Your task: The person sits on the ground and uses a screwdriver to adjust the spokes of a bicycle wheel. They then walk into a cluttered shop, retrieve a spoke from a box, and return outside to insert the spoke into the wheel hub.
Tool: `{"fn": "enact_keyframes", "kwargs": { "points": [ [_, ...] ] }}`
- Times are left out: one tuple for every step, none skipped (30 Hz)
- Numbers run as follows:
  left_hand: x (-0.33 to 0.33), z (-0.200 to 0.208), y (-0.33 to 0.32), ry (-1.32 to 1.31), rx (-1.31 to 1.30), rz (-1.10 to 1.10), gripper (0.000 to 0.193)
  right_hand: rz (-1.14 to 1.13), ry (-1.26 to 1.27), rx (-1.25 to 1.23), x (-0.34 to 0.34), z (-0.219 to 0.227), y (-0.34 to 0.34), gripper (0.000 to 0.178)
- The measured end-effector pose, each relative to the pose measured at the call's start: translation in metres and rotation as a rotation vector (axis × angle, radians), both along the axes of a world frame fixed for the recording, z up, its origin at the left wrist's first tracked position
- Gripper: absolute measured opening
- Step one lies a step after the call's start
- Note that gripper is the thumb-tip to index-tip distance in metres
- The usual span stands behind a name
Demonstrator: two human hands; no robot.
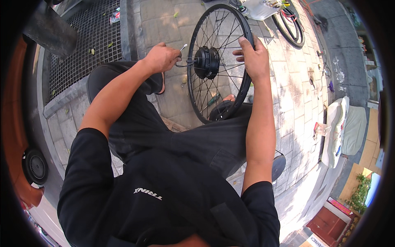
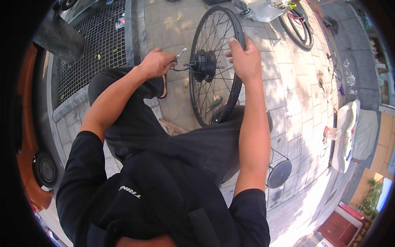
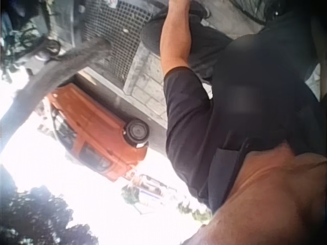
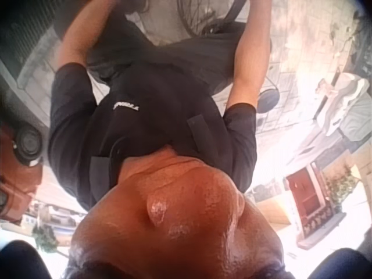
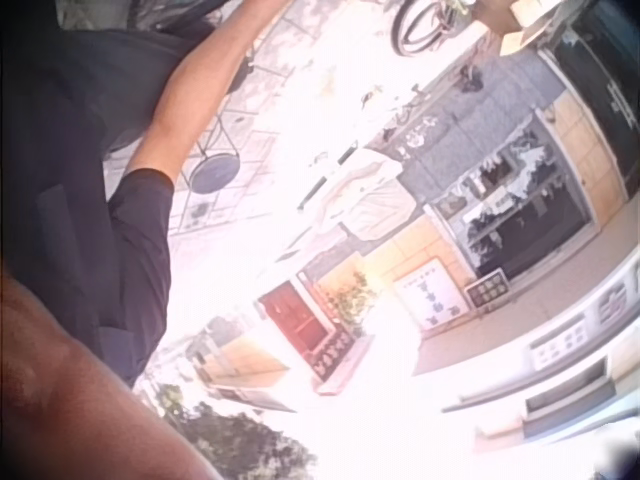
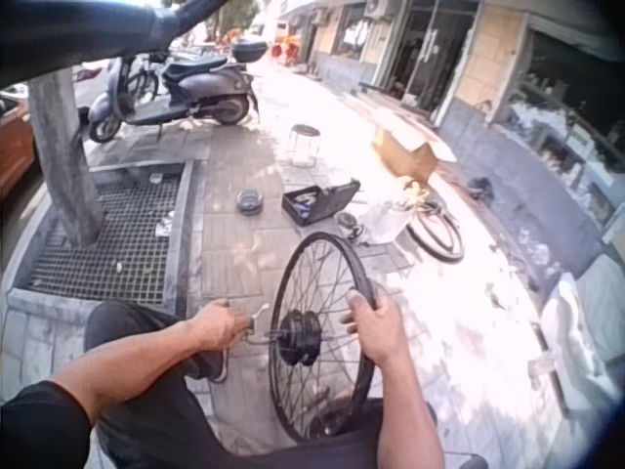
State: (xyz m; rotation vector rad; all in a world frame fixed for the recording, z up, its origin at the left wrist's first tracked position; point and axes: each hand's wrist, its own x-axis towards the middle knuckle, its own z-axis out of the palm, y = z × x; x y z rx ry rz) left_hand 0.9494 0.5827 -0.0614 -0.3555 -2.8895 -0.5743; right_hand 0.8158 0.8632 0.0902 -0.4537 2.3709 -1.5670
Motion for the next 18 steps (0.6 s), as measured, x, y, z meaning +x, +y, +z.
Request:
{"fn": "enact_keyframes", "kwargs": {
  "points": [
    [0.000,0.001,0.004,-0.030,0.026,0.019,0.011,0.004,-0.006,0.004,0.000,0.000,0.000,0.049],
    [-0.002,0.002,0.006,-0.061,0.052,0.038,0.013,0.003,-0.005,-0.007,-0.002,-0.002,0.000,0.050],
    [-0.003,0.001,0.006,-0.058,0.081,0.042,0.012,-0.001,-0.006,-0.006,-0.001,-0.002,0.000,0.050],
    [-0.004,0.000,0.006,-0.056,0.110,0.046,0.012,-0.004,-0.007,-0.005,-0.001,-0.001,0.000,0.050],
    [-0.005,-0.001,0.005,-0.054,0.140,0.051,0.011,-0.007,-0.009,-0.004,0.000,0.000,0.000,0.050],
    [-0.006,-0.003,0.002,-0.048,0.122,0.046,0.010,-0.010,-0.003,-0.002,0.000,0.001,-0.001,0.048],
    [-0.007,-0.006,-0.001,-0.042,0.103,0.041,0.009,-0.012,0.002,0.001,0.001,0.001,-0.001,0.046],
    [-0.007,-0.008,-0.003,-0.037,0.085,0.038,0.009,-0.013,0.006,0.003,0.002,0.001,-0.002,0.043],
    [-0.007,-0.007,-0.004,-0.025,0.072,0.039,0.009,-0.017,0.002,-0.001,0.002,0.001,-0.001,0.044],
    [-0.008,-0.005,-0.005,-0.013,0.058,0.041,0.009,-0.019,-0.002,-0.005,0.001,0.000,0.000,0.044],
    [-0.008,-0.003,-0.006,-0.001,0.044,0.044,0.009,-0.021,-0.007,-0.009,0.000,0.000,0.001,0.044],
    [-0.008,-0.003,-0.007,-0.001,0.038,0.045,0.008,-0.026,-0.005,-0.018,0.001,-0.001,0.001,0.046],
    [-0.008,-0.003,-0.007,-0.001,0.032,0.046,0.008,-0.030,-0.004,-0.027,0.001,-0.001,0.001,0.047],
    [-0.008,-0.002,-0.007,0.000,0.026,0.047,0.008,-0.035,-0.002,-0.036,0.002,-0.001,0.001,0.048],
    [-0.009,0.000,-0.007,-0.007,0.013,0.046,0.008,-0.034,-0.002,-0.038,0.002,-0.001,0.001,0.048],
    [-0.009,0.001,-0.006,-0.014,0.001,0.045,0.008,-0.034,-0.003,-0.040,0.002,-0.001,0.001,0.047],
    [-0.010,0.002,-0.006,-0.021,-0.011,0.043,0.009,-0.034,-0.003,-0.042,0.002,-0.001,0.001,0.047],
    [-0.010,0.002,-0.006,0.007,-0.018,0.030,0.008,-0.031,-0.001,-0.041,0.002,-0.001,0.001,0.047]
  ]
}}
